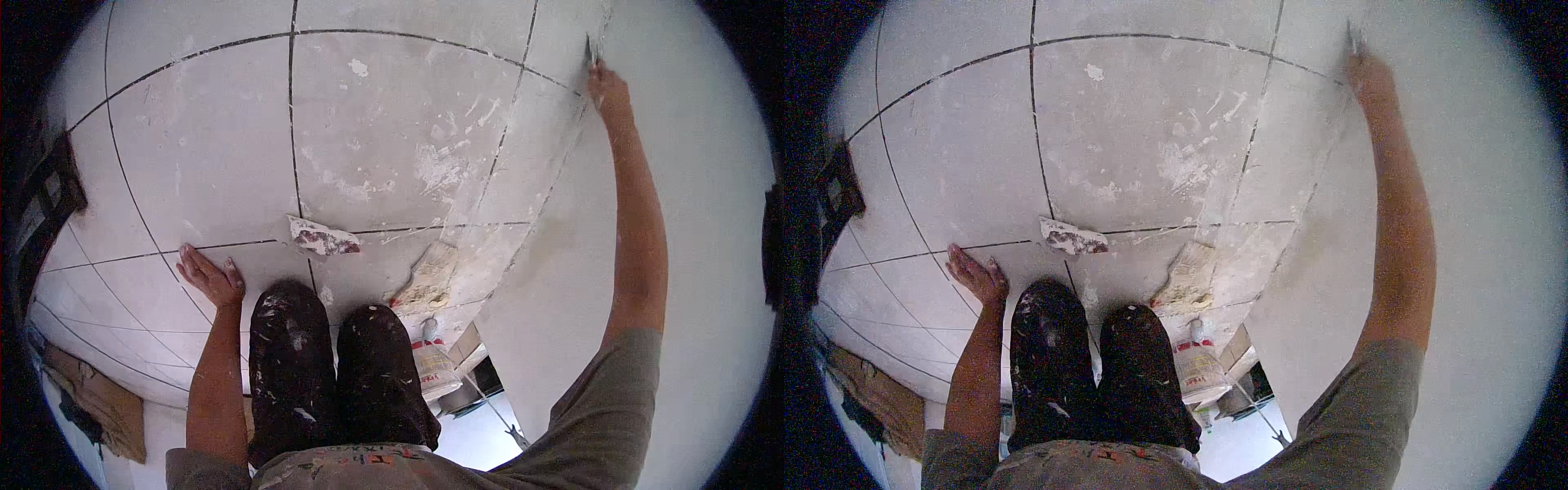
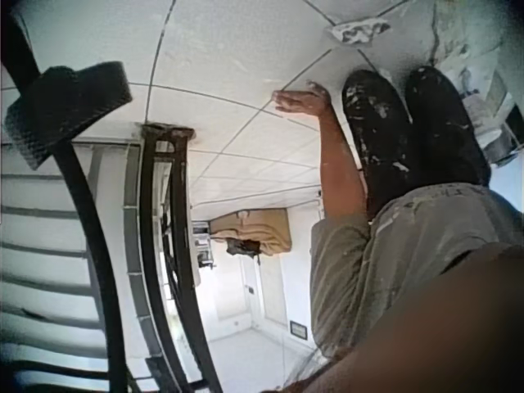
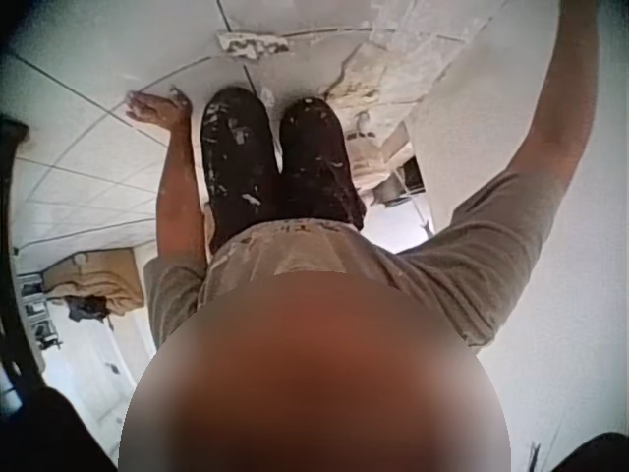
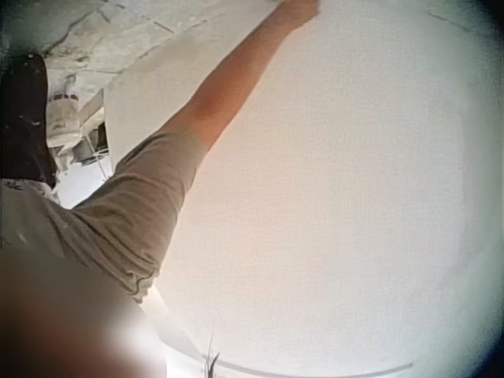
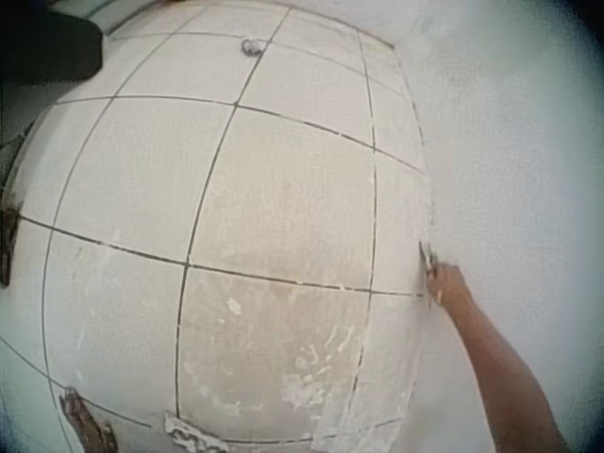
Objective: The person repairs a hole in a white tiled wall by applying putty from a bucket with a scraper.
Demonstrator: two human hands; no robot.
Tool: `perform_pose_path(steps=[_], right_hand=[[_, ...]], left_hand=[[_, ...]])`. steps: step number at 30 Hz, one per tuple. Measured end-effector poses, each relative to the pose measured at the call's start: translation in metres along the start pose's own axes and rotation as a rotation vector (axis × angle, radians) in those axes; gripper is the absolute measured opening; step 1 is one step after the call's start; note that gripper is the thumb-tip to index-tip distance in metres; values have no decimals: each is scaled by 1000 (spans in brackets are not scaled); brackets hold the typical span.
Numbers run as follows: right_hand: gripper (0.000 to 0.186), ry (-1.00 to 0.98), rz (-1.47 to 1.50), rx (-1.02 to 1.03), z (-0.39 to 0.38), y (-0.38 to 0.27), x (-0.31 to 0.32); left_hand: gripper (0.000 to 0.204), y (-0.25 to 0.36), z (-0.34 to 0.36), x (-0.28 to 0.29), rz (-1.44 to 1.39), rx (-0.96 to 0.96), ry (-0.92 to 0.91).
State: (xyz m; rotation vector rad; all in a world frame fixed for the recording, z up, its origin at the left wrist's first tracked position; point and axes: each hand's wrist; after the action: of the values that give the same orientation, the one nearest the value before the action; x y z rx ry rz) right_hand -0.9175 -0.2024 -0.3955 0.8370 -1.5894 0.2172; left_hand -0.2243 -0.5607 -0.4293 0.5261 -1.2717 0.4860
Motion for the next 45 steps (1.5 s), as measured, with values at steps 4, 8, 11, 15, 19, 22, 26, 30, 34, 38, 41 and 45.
perform_pose_path(steps=[4,8,11,15,19,22,26,30,34,38,41,45], right_hand=[[54,124,297,-139,61,3,9],[57,-128,342,-437,78,11,26],[51,-158,-12,35,21,27,28],[43,-541,18,-212,-131,-73,72],[45,-685,-4,-37,-265,-71,66],[39,-978,98,8,-344,-88,63],[35,-1294,172,26,-478,-146,28],[42,-1163,301,-294,-492,-177,56],[48,-932,460,-608,-472,-182,98],[56,-589,658,-810,-468,-170,114],[65,-479,624,-708,-444,-152,114],[59,-257,661,-583,-386,-143,91]], left_hand=[[73,-2,0,5,-2,-8,-8],[73,4,-4,3,8,17,-7],[74,6,-7,-5,0,23,-8],[74,-13,3,13,32,22,-30],[75,-11,-7,2,14,21,-17],[76,-3,-4,2,-40,54,-30],[76,0,-4,-1,13,40,-69],[76,-5,-5,-1,-31,-33,22],[74,-4,2,0,17,-10,3],[67,-13,-2,0,-203,183,64],[62,40,62,13,-246,256,199],[59,114,211,-7,-487,104,144]])
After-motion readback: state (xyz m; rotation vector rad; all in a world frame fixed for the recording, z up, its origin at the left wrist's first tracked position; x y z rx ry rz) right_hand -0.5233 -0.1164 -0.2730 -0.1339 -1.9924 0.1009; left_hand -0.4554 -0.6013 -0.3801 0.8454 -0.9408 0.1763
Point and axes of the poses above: each hand's wrist, its own z-axis towards the middle knuckle, its own x-axis out of the back of the hand, y = z × x, and after that the axes turned 14 degrees about y, right-handed
